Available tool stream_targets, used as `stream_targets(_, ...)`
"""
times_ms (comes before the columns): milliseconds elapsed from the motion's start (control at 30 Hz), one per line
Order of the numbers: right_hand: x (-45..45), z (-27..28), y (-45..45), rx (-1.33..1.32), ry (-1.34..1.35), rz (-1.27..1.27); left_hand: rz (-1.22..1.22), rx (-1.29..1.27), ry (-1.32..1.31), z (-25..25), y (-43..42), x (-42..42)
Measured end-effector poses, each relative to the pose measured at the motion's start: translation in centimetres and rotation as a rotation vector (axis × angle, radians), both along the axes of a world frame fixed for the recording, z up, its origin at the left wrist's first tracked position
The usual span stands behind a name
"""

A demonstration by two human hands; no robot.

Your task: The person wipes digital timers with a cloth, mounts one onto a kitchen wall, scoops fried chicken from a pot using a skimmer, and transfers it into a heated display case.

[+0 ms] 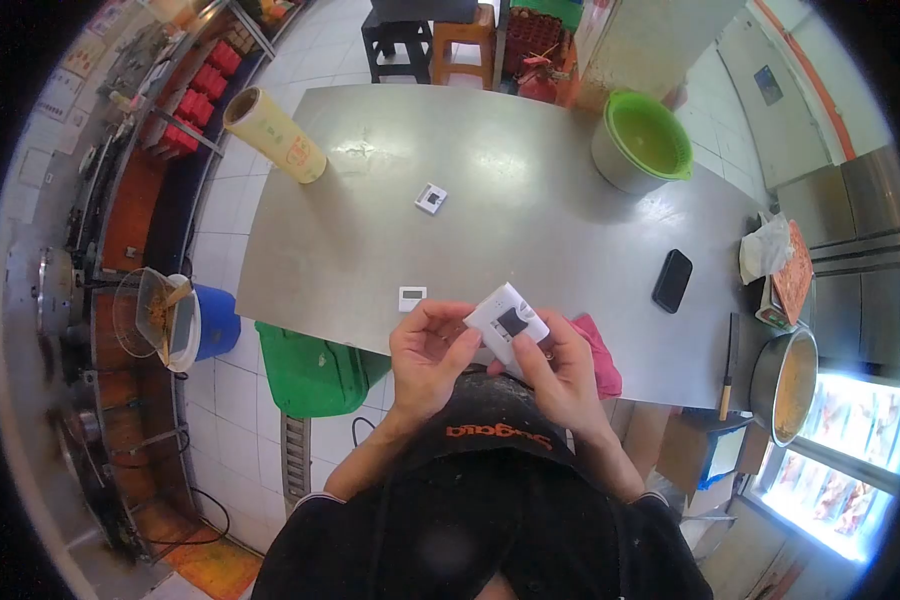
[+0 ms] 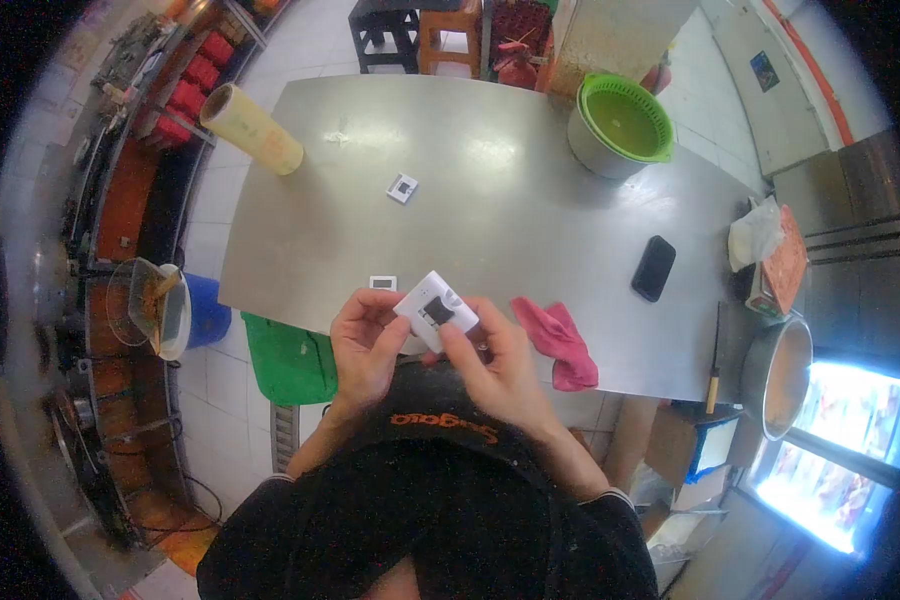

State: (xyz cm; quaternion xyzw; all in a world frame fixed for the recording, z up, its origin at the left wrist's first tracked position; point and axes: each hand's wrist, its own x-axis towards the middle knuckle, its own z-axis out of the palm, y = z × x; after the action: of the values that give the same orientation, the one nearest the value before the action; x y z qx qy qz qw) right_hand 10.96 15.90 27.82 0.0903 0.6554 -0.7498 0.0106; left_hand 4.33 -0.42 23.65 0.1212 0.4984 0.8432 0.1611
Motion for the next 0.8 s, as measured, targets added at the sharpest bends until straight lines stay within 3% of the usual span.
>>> stream_targets(33,-0.1,-0.2,-0.1,0.231,-0.004,-0.038,-0.03,-0.017,0.02,0.2,0.1,-0.2)
stream_targets(67,-0.3,-0.1,-0.2,0.232,-0.003,-0.037,-0.029,-0.016,0.021,0.6,0.5,-0.2)
stream_targets(133,-0.6,0.0,-0.4,0.997,0.364,-0.103,-0.051,0.464,-0.372,3.2,2.2,-0.1)
stream_targets(167,-0.7,-0.1,-0.6,0.995,0.368,-0.097,-0.105,0.405,-0.448,3.2,2.3,-0.1)
stream_targets(267,-1.1,0.5,-0.8,0.942,0.512,-0.079,-0.09,0.363,-0.472,1.3,2.6,-0.6)
stream_targets(333,-0.3,2.0,-0.6,0.437,0.067,-0.005,-0.087,0.354,-0.433,1.8,2.8,-0.8)
stream_targets(367,-0.2,1.7,-0.5,0.438,0.07,0.003,-0.095,0.343,-0.399,2.1,2.8,-0.8)
stream_targets(433,-0.2,0.8,-0.3,-0.149,0.078,-0.165,-0.098,0.301,-0.343,2.4,3.1,-0.7)
stream_targets(533,-0.8,1.6,0.3,0.024,-0.049,-0.083,-0.125,0.249,-0.214,1.6,3.4,-0.4)
stream_targets(633,-1.4,0.9,-0.1,0.142,-0.012,-0.005,-0.094,0.186,-0.079,0.8,3.9,-0.5)
stream_targets(700,-1.6,-0.2,0.7,0.132,-0.062,0.001,-0.044,0.131,-0.029,0.3,4.3,-0.6)
stream_targets(767,-1.7,-5.0,2.0,-0.038,-0.111,-0.031,0.203,0.042,-0.047,-0.5,5.1,-1.7)
stream_targets(800,-1.6,-9.4,2.9,-0.053,-0.154,-0.067,0.196,0.056,-0.046,-1.8,4.9,-2.3)
